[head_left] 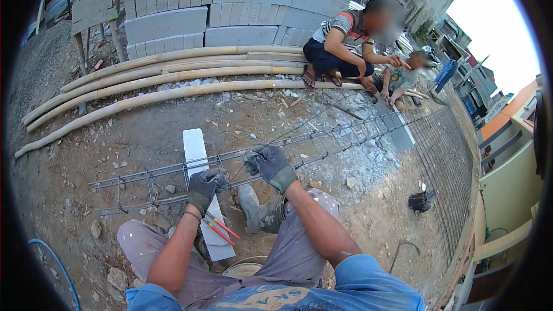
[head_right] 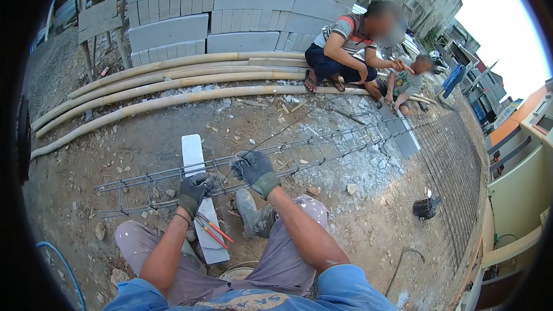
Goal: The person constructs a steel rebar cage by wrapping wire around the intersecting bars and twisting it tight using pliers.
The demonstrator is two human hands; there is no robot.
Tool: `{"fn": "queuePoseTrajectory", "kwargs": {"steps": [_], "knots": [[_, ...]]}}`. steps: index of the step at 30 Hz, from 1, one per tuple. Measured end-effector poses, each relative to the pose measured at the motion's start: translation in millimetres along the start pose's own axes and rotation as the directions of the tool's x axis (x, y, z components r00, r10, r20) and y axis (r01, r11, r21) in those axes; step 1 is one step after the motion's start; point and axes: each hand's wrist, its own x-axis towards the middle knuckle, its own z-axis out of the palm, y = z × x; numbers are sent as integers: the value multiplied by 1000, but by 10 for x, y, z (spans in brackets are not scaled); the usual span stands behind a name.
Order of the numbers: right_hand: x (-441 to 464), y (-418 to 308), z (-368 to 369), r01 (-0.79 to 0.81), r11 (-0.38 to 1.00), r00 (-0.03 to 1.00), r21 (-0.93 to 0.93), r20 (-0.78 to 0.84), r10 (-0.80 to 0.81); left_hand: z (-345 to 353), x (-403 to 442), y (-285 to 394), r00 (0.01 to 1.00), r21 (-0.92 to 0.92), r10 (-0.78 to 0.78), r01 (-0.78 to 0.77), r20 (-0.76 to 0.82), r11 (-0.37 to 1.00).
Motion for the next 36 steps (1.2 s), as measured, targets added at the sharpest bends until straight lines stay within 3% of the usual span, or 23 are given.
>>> {"fn": "queuePoseTrajectory", "kwargs": {"steps": [4, 6, 16, 21, 24, 27, 29, 30, 31, 32, 34, 35, 36], "knots": [[-34, -81, 31, -19, 1000, 1000, 4, -2, 19, 54, -127, 221, 999, -46, 40, -41, -17, 998], [-41, -79, 39, -26, 1000, 1000, -12, 3, 26, 9, -84, 127, 995, 29, 93, -92, -36, 995], [-23, 1, 4, -97, 971, 987, 217, 145, 66, -53, -59, 16, 999, 8, 22, -22, -43, 1000], [-53, -93, -34, -167, 935, 970, 313, 221, 99, -26, -72, 43, 985, 80, 162, -157, -59, 984], [-63, -115, -29, -155, 936, 968, 314, 239, 80, -37, -19, -47, 986, 120, 143, -133, -81, 984], [-67, -113, -6, -128, 964, 980, 235, 182, 86, -49, 4, -110, 991, 24, 72, -70, -116, 997], [-34, -23, -6, 8, 996, 986, 84, 167, -22, -84, -8, -112, 995, 10, 51, -50, -87, 999], [41, 99, -2, 156, 976, 982, -151, 133, -136, -76, -8, -88, 997, -11, 32, -33, -65, 999], [129, 192, -22, 524, 706, 847, -476, 206, -490, -37, -64, -5, 998, -94, -34, 28, -58, 995], [200, 302, -54, 675, 220, 626, -705, 389, -676, 7, -154, 112, 993, -166, -110, 104, -30, 981], [234, 389, -30, 615, 53, 560, -786, 388, -732, -89, -164, 23, 980, -322, -96, 148, 174, 935], [186, 279, -20, 571, 79, 651, -817, 392, -650, -227, -95, -184, 977, -220, 16, 32, 210, 975], [393, 535, 54, 542, 167, 642, -823, 278, -714, -335, -5, -290, 945, -422, 3, 143, 328, 895]]}}
